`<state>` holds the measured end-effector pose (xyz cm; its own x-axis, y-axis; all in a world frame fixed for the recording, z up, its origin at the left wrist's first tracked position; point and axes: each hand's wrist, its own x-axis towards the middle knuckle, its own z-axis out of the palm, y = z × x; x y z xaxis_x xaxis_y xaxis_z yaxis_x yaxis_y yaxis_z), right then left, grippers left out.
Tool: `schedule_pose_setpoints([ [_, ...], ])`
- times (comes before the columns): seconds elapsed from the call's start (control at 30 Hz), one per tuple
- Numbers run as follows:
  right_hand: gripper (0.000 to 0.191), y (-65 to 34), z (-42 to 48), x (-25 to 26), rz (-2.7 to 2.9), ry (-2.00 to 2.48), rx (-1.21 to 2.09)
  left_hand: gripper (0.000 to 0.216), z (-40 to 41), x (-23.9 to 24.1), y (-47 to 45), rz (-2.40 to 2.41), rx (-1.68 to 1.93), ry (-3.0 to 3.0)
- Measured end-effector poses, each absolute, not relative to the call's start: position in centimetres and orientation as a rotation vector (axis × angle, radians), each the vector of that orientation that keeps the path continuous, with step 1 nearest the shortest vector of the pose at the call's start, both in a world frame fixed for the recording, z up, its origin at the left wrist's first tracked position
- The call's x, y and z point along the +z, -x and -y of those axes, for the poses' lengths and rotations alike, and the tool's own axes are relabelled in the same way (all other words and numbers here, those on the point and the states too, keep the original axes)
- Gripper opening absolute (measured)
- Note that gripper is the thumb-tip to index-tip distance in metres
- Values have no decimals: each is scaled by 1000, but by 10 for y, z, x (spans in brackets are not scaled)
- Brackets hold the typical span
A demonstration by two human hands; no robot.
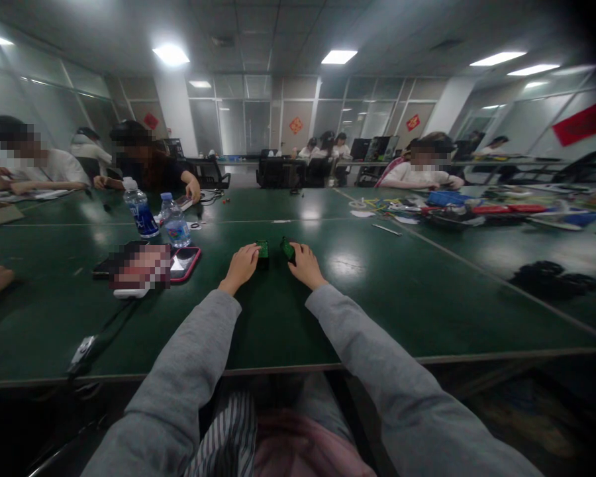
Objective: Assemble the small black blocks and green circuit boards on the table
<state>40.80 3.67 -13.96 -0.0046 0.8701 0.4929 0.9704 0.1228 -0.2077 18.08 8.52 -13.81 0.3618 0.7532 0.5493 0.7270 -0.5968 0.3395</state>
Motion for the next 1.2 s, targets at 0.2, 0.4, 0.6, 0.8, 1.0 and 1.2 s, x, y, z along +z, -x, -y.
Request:
schedule_pose_setpoints([
  [0.2,61,-409,-46,-147,1872,1734,-114,42,-85,-138,-181,-1388,1066,-2529],
  [0.4,52,-410,-57,-155,1693,1633,-22,41,-81,-135,-183,-1366,1086,-2502],
  [0.6,49,-416,-56,-150,1679,1637,-124,41,-84,-138,-182,-1358,1071,-2486],
  [0.8,57,-412,-48,-142,1901,1640,-440,41,-85,-138,-182,-1357,1071,-2521],
  [1.0,43,-399,-43,-143,2118,1561,-450,44,-81,-136,-182,-1359,1089,-2582],
  [1.2,56,-398,-37,-140,1950,1677,-387,43,-82,-136,-182,-1356,1071,-2564],
])
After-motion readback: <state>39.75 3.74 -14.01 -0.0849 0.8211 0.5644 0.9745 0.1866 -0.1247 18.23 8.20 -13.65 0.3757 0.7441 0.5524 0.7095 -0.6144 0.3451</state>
